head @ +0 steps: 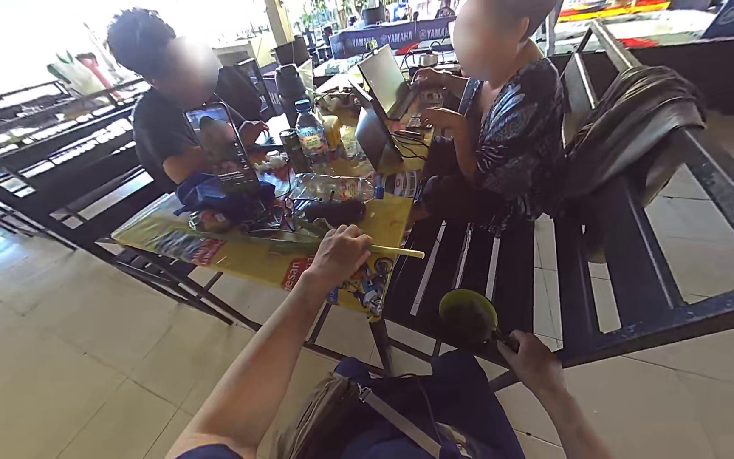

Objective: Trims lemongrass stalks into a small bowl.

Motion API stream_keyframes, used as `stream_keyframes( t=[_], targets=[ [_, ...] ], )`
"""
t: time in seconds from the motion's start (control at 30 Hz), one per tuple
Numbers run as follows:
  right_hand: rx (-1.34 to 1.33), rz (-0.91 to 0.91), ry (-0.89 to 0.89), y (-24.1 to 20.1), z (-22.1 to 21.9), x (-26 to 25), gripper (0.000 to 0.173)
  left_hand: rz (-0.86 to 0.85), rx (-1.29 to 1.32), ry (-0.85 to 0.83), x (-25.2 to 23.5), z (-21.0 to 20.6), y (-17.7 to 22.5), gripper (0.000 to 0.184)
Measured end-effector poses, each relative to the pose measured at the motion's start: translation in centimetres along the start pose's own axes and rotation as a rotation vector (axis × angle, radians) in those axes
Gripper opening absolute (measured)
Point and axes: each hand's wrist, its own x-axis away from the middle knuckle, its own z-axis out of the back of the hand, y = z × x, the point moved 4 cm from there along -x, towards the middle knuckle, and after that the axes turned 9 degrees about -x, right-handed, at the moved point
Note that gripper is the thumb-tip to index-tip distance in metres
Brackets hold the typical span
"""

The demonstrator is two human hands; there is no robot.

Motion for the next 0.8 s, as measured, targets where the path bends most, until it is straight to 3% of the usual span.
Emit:
stream_keyframes(
  t=[0.2,0.53,0.67,0.8],
  targets=[
    [-0.061,0.097,0.058,0.1,-0.1,1.4,0.034,-0.092,-0.101,0.002,-1.3,1.2,-0.3,0.021],
    [-0.143,0.075,0.065,0.4,-0.8,1.1,0.033,-0.096,-0.043,0.290,-1.7,8.2,-3.8,0.028],
    [-0.169,0.057,0.064,0.9,-1.1,1.3,0.035,-0.009,0.133,0.257,-1.1,11.6,-5.4,0.030],
    [-0.193,0.074,0.095,1.7,-1.3,1.6,0.032,0.062,0.175,0.368,0.5,15.5,-7.0,0.033]
  ],
)
